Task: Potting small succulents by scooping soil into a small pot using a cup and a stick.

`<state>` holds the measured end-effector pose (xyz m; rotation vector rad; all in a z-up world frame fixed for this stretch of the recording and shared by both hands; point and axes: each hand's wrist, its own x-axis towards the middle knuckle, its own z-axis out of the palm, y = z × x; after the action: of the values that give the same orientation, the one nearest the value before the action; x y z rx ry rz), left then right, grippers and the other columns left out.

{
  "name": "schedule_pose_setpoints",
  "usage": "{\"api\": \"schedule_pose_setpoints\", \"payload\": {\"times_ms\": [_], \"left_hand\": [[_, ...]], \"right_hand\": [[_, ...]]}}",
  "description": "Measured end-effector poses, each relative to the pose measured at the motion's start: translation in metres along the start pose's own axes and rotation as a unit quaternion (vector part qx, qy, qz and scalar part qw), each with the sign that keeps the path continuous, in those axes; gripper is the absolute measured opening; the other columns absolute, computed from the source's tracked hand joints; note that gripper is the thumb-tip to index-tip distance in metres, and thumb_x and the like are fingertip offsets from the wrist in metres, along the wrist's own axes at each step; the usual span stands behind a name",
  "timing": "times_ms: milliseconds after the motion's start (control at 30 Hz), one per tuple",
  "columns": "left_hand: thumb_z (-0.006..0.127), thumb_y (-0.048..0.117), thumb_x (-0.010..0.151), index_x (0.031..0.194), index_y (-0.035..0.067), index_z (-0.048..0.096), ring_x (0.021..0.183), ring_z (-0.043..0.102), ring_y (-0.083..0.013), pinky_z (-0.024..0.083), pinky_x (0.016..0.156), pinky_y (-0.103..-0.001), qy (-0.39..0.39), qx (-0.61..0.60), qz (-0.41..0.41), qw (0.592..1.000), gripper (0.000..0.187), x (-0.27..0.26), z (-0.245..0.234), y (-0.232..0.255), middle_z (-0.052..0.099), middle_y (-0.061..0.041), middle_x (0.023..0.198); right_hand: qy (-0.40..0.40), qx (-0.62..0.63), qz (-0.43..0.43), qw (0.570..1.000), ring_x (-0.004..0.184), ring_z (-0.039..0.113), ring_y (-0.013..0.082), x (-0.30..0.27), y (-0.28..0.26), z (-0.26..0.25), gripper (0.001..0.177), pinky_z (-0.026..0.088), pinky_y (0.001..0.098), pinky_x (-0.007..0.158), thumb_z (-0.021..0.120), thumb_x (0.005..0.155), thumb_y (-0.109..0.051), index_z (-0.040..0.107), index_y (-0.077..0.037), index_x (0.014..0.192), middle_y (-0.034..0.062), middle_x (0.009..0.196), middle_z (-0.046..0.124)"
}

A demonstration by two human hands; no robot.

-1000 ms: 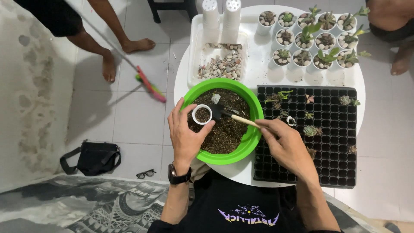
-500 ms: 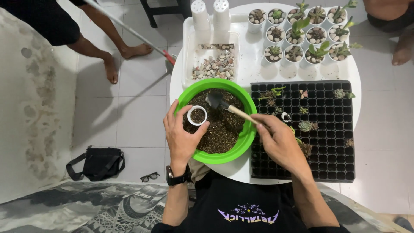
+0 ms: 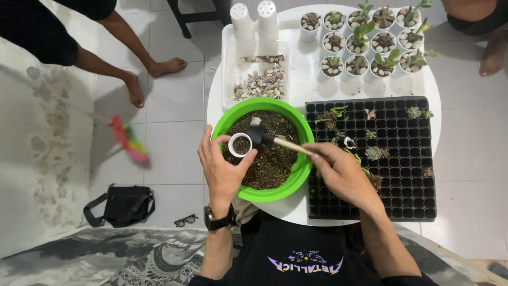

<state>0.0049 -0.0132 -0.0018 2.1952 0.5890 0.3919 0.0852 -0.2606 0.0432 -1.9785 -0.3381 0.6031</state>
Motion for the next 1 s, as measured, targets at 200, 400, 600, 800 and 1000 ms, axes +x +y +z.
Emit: {"api": "schedule_pose_setpoints", "payload": {"times_ms": [200,400,600,800,1000], "left_hand": [[0.079,0.033,0.080,0.129,0.014,0.060,0.146,0.025,-0.0452,0.024,0.113,-0.065,-0.001,0.014,0.036,0.999,0.056,0.000,0.000,-0.002,0.026,-0.018,0.162],[0.072,0.029,0.078,0.133,0.018,0.063,0.148,0.022,-0.0445,0.021,0.116,-0.063,-0.011,0.029,0.041,0.999,0.057,0.000,-0.002,-0.002,0.025,-0.018,0.163],[0.068,0.023,0.080,0.136,0.019,0.062,0.149,0.019,-0.0439,0.020,0.115,-0.061,-0.018,0.040,0.053,0.998,0.057,-0.002,-0.002,-0.005,0.024,-0.017,0.164],[0.068,0.024,0.078,0.135,0.019,0.063,0.149,0.020,-0.0440,0.020,0.115,-0.061,-0.022,0.041,0.051,0.998,0.058,-0.002,-0.002,-0.006,0.026,-0.018,0.163],[0.068,0.023,0.078,0.137,0.019,0.062,0.149,0.021,-0.0446,0.020,0.115,-0.061,-0.022,0.045,0.055,0.997,0.059,-0.002,-0.001,-0.007,0.027,-0.017,0.163]], "right_hand": [[-0.011,-0.004,-0.015,1.000,0.062,0.065,0.0233,0.003,-0.001,0.001,0.038,0.055,0.0366,0.056,0.050,0.096,-0.001,0.071,0.002,0.127,0.0209,0.089,0.076],[-0.028,0.009,-0.043,0.999,0.063,0.065,0.0229,0.007,0.002,0.002,0.037,0.055,0.0362,0.056,0.049,0.096,0.001,0.068,0.006,0.128,0.0233,0.092,0.075],[-0.032,0.023,-0.046,0.998,0.064,0.065,0.0208,0.007,0.001,0.001,0.039,0.055,0.0349,0.056,0.048,0.097,0.001,0.066,0.005,0.130,0.0221,0.095,0.074],[-0.053,0.031,-0.037,0.997,0.063,0.065,0.0203,0.008,0.005,-0.001,0.039,0.055,0.0322,0.056,0.045,0.096,0.002,0.064,0.007,0.131,0.0214,0.093,0.073],[-0.043,0.020,-0.043,0.998,0.064,0.066,0.0203,0.008,0.013,-0.002,0.039,0.055,0.0335,0.057,0.046,0.097,0.002,0.065,0.006,0.131,0.0207,0.094,0.074]]}}
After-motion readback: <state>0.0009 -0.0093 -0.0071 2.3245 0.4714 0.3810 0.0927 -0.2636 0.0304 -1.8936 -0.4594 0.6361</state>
